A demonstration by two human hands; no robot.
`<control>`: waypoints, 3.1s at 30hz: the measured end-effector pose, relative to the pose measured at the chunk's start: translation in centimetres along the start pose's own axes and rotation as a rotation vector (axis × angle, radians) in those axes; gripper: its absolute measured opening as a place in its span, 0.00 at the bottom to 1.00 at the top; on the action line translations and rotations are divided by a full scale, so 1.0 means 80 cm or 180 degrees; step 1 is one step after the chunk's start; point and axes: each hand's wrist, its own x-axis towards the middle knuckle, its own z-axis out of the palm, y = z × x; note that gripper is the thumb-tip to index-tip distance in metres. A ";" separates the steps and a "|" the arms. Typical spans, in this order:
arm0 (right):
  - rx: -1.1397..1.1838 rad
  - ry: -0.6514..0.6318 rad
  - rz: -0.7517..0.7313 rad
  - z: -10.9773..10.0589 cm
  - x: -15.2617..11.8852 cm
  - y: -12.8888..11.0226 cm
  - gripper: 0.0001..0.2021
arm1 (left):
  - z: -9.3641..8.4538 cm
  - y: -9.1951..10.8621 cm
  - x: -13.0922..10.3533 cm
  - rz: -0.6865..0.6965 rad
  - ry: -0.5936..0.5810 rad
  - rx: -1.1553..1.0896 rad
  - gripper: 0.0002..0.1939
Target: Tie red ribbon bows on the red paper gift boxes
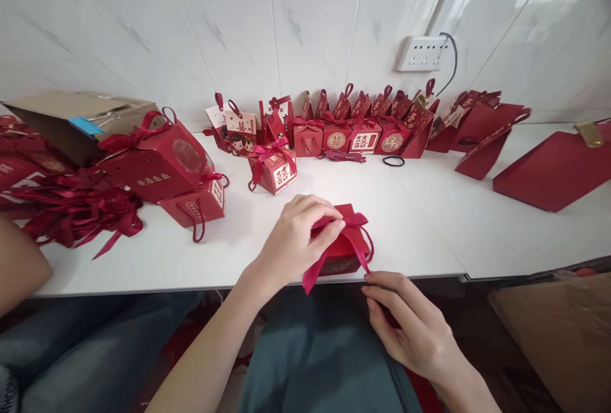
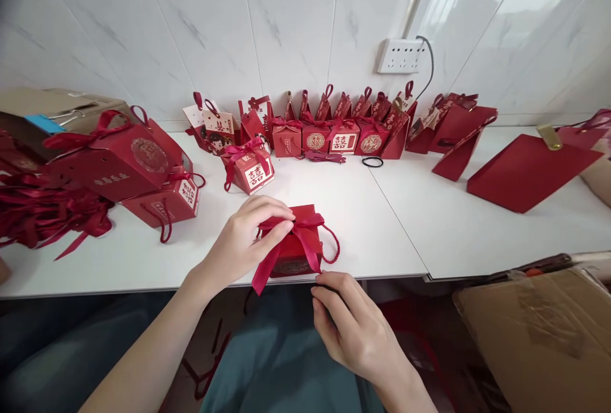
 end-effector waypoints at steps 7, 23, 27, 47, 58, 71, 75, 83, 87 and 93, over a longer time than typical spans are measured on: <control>0.0383 0.0397 0.0585 -0.006 0.004 0.001 0.08 | 0.012 -0.007 0.011 -0.0373 -0.0303 0.0031 0.06; 0.1568 -0.0151 0.2601 0.008 0.034 0.002 0.17 | 0.011 -0.016 0.000 -0.0282 -0.0427 0.0092 0.06; 0.1215 -0.0279 0.2430 0.010 0.027 0.005 0.16 | 0.013 -0.018 0.001 -0.0351 -0.0443 0.0023 0.06; 0.1648 -0.0487 0.2792 0.012 0.091 0.063 0.23 | 0.011 -0.046 -0.032 -0.1794 0.0621 -0.1644 0.13; 0.2074 -0.0252 0.2632 0.021 0.092 0.056 0.17 | 0.015 -0.046 -0.036 -0.1713 0.0866 -0.2266 0.10; 0.0560 -0.0346 0.0792 0.019 0.127 0.021 0.04 | 0.009 -0.043 -0.029 -0.1427 0.0590 -0.2015 0.08; 0.0558 -0.0619 0.0819 0.029 0.129 0.019 0.06 | 0.004 -0.043 -0.027 -0.1301 0.0583 -0.2038 0.08; 0.0807 -0.0164 0.0879 0.048 0.112 0.018 0.07 | -0.004 -0.040 -0.023 -0.1312 0.0257 -0.2333 0.09; 0.0820 -0.0047 0.0930 0.051 0.107 0.018 0.06 | 0.000 -0.037 -0.020 -0.1553 0.0176 -0.2483 0.11; 0.0862 0.0090 0.0934 0.052 0.103 0.021 0.05 | 0.005 -0.035 -0.020 -0.1686 0.0299 -0.2716 0.13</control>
